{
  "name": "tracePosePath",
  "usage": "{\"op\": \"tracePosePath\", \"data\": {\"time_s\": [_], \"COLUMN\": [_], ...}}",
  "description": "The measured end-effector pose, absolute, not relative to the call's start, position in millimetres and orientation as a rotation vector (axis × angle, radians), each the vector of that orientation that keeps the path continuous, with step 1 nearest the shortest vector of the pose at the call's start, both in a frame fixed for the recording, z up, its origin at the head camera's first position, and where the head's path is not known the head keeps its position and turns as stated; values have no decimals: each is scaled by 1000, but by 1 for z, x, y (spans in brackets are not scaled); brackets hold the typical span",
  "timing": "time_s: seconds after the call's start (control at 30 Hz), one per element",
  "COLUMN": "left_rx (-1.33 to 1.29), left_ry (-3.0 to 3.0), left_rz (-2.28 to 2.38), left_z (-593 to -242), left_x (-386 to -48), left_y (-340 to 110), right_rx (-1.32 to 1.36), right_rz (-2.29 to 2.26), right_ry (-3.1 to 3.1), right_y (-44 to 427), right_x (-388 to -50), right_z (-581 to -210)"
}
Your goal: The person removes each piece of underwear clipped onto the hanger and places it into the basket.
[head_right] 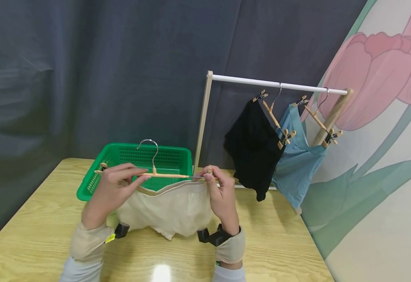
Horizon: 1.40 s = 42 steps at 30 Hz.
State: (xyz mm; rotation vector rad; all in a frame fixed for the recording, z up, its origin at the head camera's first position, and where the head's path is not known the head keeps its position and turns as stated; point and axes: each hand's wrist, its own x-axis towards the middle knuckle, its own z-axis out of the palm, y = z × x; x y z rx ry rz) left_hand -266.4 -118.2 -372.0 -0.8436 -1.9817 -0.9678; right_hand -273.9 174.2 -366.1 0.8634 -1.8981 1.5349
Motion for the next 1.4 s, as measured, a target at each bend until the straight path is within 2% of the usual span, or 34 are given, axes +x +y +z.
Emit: {"op": "tracePosePath", "data": {"time_s": [0.8,1.07,1.27,1.4], "left_rx": [-850,-854,-844,-870], "left_ry": [-1978,-2026,-2079,-2071], "left_rz": [-928,-929,-886,-873], "left_z": [-366,-370,-375,-377], "left_x": [-273,-272,-271,-271], "left_y": [-115,-110,-106,-102], "right_rx": [859,752,899,963], "right_rz": [1563,1250,1148,1080], "right_ry": [-2012,-1903,-1725,-1849], "right_y": [179,178,160,144], "right_x": [-278,-266,-251,-246], "right_z": [-360,-357,-352,-353]}}
